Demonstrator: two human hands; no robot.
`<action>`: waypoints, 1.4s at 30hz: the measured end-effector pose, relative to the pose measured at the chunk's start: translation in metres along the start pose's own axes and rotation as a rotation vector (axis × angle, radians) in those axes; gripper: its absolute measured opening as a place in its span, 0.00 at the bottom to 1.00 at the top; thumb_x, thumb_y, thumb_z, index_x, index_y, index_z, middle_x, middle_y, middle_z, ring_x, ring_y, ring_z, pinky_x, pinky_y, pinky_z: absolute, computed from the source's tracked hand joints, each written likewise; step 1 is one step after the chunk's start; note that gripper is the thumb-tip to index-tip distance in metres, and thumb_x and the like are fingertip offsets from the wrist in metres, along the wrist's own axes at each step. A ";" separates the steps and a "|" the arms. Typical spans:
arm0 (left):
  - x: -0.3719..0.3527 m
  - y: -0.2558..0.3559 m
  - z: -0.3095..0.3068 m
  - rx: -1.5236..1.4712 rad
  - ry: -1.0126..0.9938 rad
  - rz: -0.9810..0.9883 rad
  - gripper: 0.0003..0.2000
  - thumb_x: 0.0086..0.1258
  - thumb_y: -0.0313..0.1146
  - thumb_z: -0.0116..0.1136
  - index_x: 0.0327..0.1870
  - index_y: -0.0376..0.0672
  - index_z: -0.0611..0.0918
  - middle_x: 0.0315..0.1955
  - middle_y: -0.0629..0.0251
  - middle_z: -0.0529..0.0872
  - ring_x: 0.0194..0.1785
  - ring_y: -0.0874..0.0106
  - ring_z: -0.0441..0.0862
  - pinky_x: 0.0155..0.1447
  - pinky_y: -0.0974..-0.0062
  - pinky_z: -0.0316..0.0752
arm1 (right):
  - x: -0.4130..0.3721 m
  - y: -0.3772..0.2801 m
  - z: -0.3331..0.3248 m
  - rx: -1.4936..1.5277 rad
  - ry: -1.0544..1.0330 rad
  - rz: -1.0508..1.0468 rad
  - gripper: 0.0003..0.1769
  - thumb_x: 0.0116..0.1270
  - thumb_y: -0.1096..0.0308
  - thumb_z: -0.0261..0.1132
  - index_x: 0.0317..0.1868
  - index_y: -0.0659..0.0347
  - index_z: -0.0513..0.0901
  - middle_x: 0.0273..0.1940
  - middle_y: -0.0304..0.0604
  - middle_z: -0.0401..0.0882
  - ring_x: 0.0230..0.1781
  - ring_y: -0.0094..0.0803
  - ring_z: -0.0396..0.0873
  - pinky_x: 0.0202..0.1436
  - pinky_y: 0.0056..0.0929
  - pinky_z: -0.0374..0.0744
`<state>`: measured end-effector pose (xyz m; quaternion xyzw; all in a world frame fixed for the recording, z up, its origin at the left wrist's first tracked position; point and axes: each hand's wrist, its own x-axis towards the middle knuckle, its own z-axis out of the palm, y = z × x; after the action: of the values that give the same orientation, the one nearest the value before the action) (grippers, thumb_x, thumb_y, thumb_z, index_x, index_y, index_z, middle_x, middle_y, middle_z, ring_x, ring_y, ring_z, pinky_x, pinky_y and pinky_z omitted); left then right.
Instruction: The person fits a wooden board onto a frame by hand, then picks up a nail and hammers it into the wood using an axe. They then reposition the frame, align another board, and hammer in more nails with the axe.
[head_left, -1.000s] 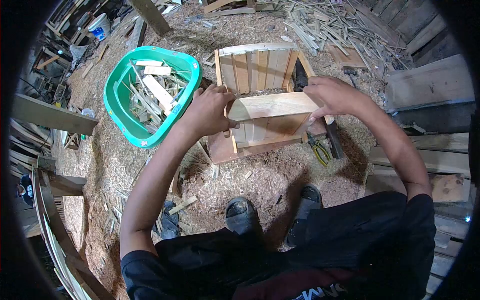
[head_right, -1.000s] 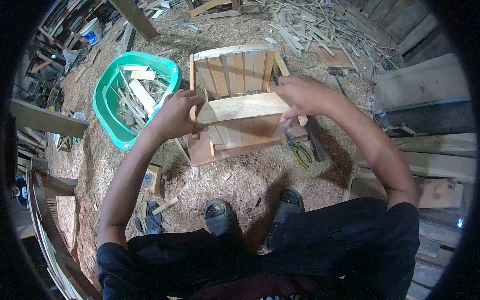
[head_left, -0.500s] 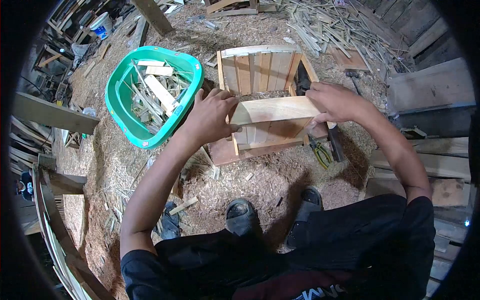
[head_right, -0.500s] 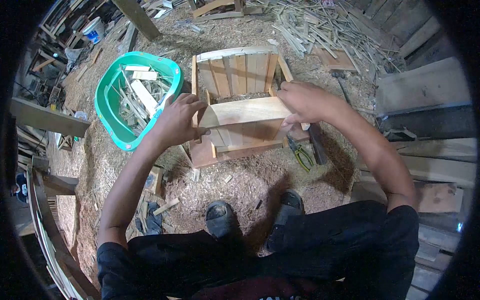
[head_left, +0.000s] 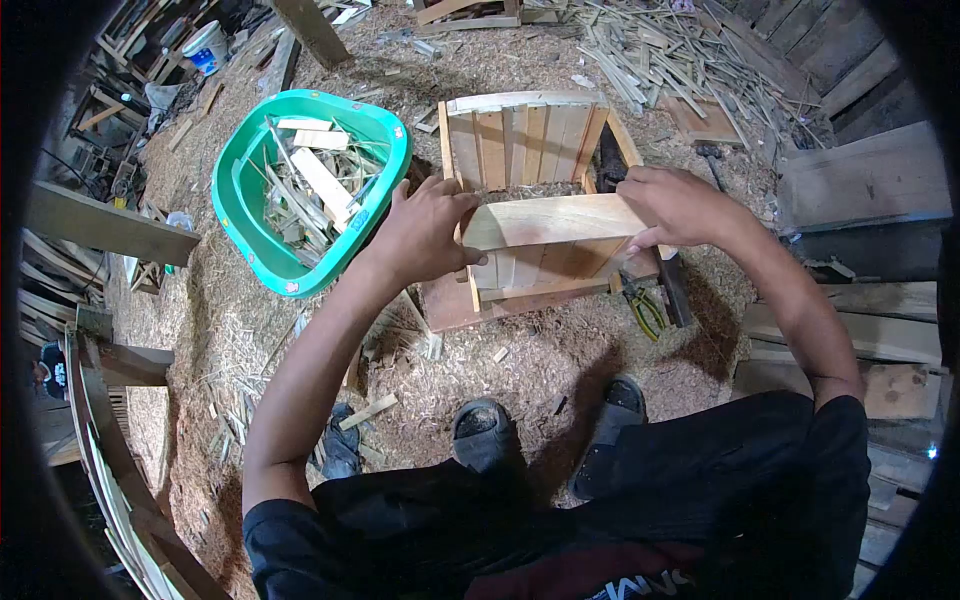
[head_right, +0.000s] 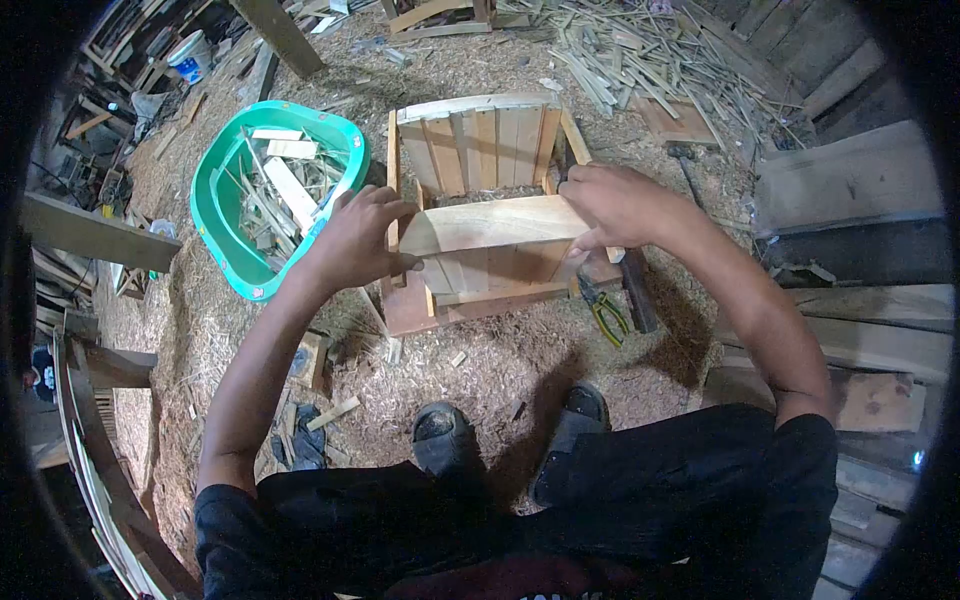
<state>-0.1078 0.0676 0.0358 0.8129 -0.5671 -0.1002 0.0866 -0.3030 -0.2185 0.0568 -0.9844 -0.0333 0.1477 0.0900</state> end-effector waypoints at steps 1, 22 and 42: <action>-0.001 0.003 -0.002 0.006 0.003 -0.012 0.29 0.48 0.45 0.81 0.51 0.43 0.84 0.50 0.60 0.83 0.61 0.57 0.77 0.64 0.52 0.70 | 0.000 -0.001 -0.001 0.020 -0.009 0.002 0.38 0.50 0.55 0.81 0.56 0.68 0.79 0.51 0.55 0.78 0.57 0.55 0.77 0.60 0.47 0.76; 0.006 0.008 -0.011 -0.029 -0.066 -0.030 0.28 0.47 0.39 0.81 0.49 0.40 0.81 0.47 0.56 0.81 0.57 0.53 0.79 0.59 0.57 0.75 | 0.001 0.033 0.009 0.183 0.001 -0.116 0.42 0.50 0.59 0.79 0.63 0.71 0.76 0.56 0.57 0.78 0.61 0.55 0.75 0.68 0.46 0.71; 0.003 0.008 -0.015 -0.047 -0.094 -0.059 0.33 0.47 0.45 0.82 0.57 0.46 0.85 0.52 0.63 0.84 0.63 0.57 0.76 0.65 0.50 0.70 | 0.003 0.013 -0.003 0.139 -0.135 0.018 0.36 0.53 0.59 0.79 0.59 0.71 0.77 0.48 0.59 0.81 0.54 0.56 0.80 0.59 0.48 0.76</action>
<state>-0.1100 0.0630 0.0518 0.8213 -0.5440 -0.1540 0.0761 -0.2983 -0.2316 0.0562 -0.9637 -0.0203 0.2166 0.1545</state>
